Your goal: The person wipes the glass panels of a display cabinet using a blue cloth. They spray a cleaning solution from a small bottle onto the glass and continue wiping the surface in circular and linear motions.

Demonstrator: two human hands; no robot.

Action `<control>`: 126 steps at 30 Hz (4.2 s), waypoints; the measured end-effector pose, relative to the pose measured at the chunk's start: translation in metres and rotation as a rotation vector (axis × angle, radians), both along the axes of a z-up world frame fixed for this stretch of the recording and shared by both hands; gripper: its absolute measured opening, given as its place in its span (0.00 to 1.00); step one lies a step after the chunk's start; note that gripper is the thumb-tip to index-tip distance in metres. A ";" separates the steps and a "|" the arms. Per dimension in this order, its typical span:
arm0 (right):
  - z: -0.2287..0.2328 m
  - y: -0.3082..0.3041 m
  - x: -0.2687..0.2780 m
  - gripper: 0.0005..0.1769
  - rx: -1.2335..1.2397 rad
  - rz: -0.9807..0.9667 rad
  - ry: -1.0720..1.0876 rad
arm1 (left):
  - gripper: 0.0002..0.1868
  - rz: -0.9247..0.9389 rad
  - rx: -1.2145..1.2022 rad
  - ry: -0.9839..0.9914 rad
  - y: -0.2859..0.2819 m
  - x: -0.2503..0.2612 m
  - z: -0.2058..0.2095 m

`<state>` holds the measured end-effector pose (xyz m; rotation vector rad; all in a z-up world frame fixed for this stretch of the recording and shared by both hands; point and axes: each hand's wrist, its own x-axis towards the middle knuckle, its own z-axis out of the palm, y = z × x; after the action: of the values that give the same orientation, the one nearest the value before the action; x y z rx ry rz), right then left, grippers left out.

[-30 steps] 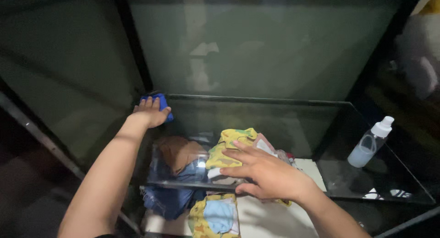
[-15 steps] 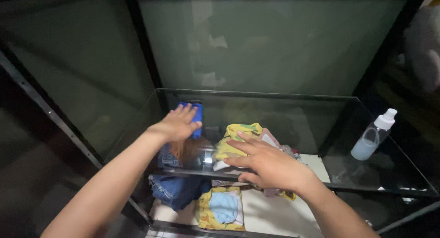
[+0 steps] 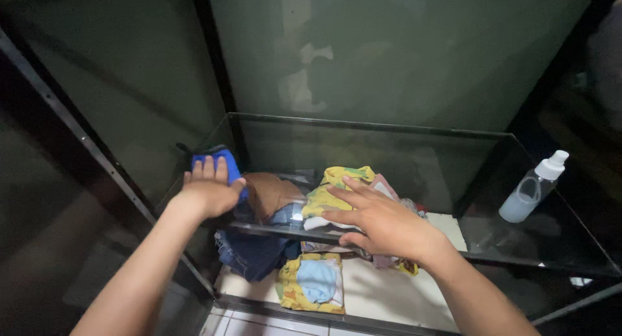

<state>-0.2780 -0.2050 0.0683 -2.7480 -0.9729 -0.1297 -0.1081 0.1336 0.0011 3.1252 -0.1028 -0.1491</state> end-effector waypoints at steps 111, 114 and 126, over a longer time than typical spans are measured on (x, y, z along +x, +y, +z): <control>0.045 -0.053 -0.018 0.71 -0.096 -0.431 0.154 | 0.46 -0.090 0.006 0.087 -0.152 0.057 0.014; 0.046 -0.051 -0.017 0.69 -0.106 -0.447 0.180 | 0.47 -0.149 0.060 0.149 -0.146 0.018 0.032; 0.038 -0.051 -0.013 0.71 -0.120 -0.420 0.124 | 0.46 -0.602 -0.021 0.146 -0.287 0.036 0.018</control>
<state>-0.2907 -0.2562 0.1060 -2.9896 -0.3739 0.0336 -0.0722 -0.1538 0.0192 2.9384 -1.0243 -0.3708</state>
